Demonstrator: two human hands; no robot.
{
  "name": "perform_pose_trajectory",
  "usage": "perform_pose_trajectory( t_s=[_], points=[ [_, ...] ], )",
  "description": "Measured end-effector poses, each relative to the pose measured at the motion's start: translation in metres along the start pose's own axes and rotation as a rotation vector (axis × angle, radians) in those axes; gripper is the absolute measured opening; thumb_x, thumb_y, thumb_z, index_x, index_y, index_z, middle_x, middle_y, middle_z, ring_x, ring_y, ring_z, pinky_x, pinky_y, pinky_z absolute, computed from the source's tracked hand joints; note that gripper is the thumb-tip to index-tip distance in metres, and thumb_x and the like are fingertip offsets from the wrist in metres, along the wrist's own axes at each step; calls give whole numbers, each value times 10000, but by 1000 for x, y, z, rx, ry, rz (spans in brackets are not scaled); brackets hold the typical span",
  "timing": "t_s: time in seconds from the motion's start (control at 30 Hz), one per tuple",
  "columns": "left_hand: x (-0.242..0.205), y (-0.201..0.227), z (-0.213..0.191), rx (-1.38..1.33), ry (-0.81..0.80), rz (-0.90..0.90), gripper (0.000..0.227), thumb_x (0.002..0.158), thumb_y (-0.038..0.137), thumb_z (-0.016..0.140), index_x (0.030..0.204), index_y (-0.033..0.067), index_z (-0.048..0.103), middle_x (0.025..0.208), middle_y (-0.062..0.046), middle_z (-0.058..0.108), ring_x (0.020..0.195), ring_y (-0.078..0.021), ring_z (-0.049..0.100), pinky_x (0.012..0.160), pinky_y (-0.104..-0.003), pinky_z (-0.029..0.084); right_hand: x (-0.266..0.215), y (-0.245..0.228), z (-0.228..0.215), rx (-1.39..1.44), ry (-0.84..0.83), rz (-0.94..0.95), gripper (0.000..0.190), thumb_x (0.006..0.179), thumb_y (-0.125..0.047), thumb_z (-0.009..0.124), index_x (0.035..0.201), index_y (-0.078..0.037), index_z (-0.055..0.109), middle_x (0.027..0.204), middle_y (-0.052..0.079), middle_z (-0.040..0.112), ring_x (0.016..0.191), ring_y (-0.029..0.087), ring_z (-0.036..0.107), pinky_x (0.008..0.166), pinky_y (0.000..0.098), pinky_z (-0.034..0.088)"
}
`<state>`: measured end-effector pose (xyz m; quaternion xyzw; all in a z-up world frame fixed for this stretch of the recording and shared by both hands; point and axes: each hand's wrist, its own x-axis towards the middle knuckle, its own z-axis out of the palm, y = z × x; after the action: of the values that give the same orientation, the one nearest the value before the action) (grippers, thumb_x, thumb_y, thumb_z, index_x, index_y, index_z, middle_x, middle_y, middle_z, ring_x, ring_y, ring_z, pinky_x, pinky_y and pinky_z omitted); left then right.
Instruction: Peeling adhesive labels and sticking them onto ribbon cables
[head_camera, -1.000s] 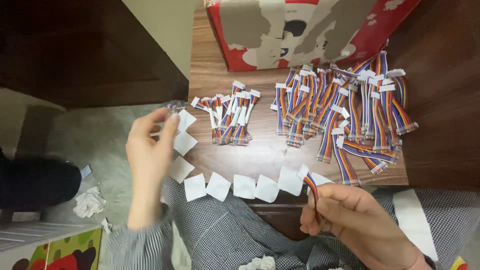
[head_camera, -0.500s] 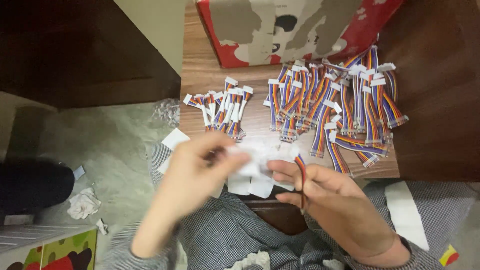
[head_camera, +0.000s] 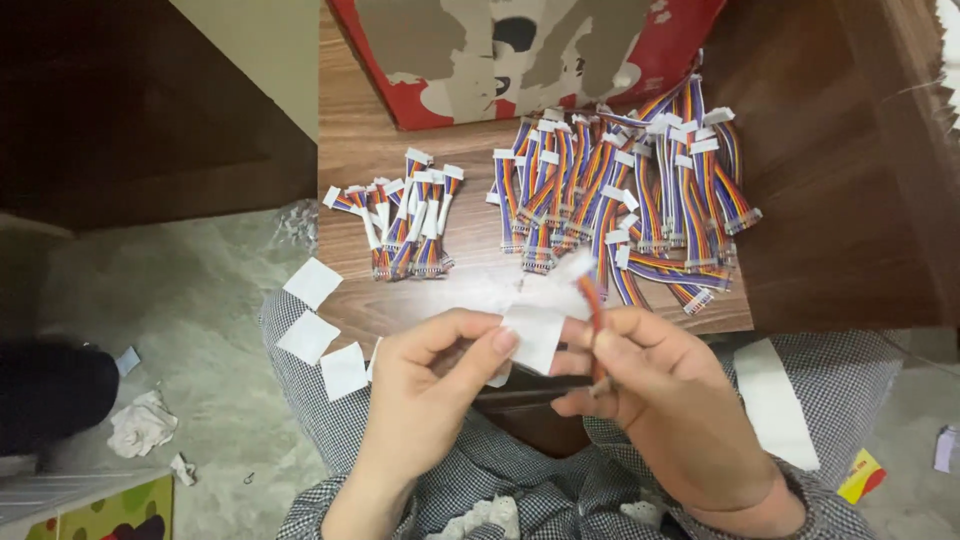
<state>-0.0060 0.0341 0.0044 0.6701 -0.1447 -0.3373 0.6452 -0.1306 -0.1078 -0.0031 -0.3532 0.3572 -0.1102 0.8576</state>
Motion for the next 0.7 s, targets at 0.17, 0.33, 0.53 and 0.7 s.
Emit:
perform_pose_trajectory(
  t_s=[0.17, 0.33, 0.53, 0.7],
  points=[
    [-5, 5, 9, -25, -172, -27, 63, 778, 4, 689, 827, -25, 660, 637, -23, 594, 526, -60, 501, 482, -173, 398, -9, 10, 5, -362, 65, -262, 175, 818, 38, 574, 965, 92, 652, 799, 145, 681, 575, 141, 546, 524, 255, 492],
    [-2, 20, 19, 164, -191, 31, 91, 775, 81, 721, 725, 15, 684, 537, 40, 528, 482, -24, 399, 426, -159, 309, -15, 16, 4, -420, -6, -377, 204, 804, 44, 562, 993, 78, 632, 904, 179, 716, 675, 205, 701, 593, 280, 642],
    [-2, 23, 21, 231, -110, 121, 92, 757, 99, 701, 721, 16, 688, 574, 21, 576, 513, -35, 441, 455, -160, 381, -19, 11, 9, -477, -25, -364, 215, 810, 4, 582, 1009, 40, 655, 819, 145, 731, 662, 204, 751, 601, 250, 624],
    [-4, 25, 23, 354, 9, 281, 113, 737, 104, 720, 692, 33, 645, 585, 27, 565, 494, -36, 427, 434, -162, 371, -19, 16, 5, -453, -77, -362, 288, 800, -15, 597, 1079, 48, 628, 745, 152, 751, 671, 171, 727, 609, 235, 596]
  ],
)
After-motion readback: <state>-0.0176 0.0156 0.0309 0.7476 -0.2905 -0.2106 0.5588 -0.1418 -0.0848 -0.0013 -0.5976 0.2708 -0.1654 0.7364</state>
